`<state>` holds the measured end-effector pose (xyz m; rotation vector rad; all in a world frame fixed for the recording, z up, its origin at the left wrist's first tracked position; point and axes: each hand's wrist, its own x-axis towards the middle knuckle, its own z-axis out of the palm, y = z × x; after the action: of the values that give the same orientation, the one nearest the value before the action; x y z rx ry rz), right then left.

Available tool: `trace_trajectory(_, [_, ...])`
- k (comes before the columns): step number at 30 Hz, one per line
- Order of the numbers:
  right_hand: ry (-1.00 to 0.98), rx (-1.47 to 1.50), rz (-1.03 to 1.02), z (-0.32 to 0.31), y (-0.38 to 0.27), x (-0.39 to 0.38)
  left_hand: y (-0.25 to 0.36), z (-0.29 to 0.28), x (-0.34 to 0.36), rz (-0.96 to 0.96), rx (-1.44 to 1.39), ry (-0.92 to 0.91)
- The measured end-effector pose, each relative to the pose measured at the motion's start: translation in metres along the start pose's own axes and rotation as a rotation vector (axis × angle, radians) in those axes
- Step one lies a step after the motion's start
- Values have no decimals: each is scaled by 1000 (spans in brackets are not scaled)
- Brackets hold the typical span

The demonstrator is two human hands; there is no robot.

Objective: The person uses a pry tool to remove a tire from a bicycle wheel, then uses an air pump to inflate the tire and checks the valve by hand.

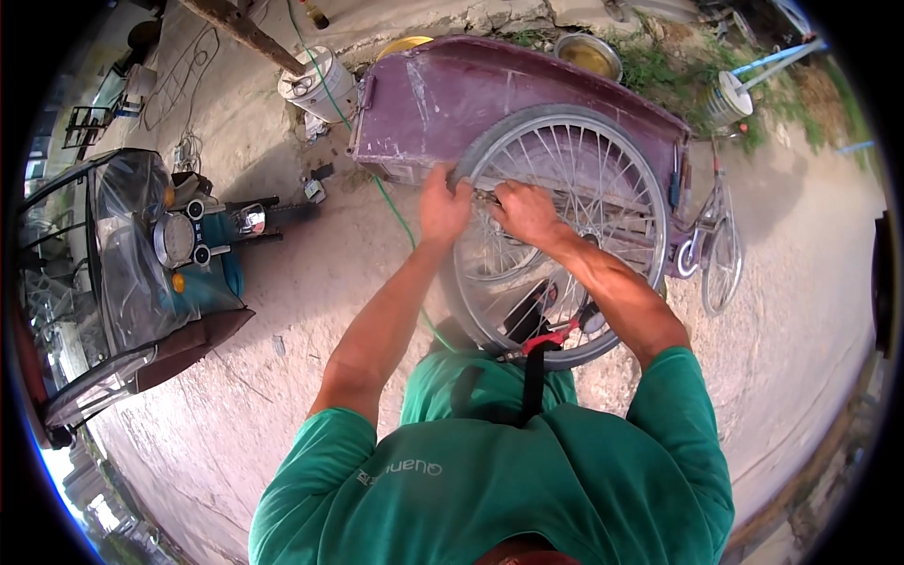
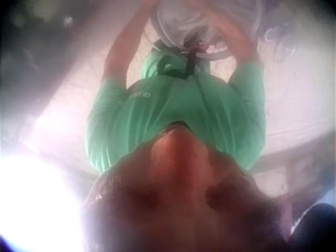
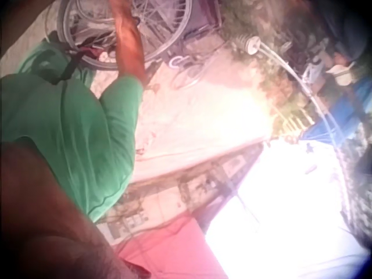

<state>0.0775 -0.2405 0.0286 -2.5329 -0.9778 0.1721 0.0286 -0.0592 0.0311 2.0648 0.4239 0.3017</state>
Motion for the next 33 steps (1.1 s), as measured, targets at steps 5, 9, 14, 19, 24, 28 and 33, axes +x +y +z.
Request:
trace_trajectory(5, [85, -18, -8, 3, 3, -11, -5, 4, -5, 18, -57, 21])
trace_trajectory(9, [22, 39, 49, 0, 9, -16, -13, 9, -4, 30, -24, 12])
trace_trajectory(14, [72, 185, 55, -4, 12, -11, -10, 2, 4, -48, 29, -16])
trace_trajectory(19, [6, 223, 64, -6, 17, -7, -3, 5, -7, 271, 126, 82])
trace_trajectory(24, [92, 228, 21, -4, 23, -15, 37, 4, -127, 549, 160, -282])
trace_trajectory(28, [80, 227, 63, -5, 21, -9, 28, 21, -214, 532, 220, -738])
trace_trajectory(33, [76, 234, 61, -9, 19, -9, 25, 25, -224, 465, 396, -999])
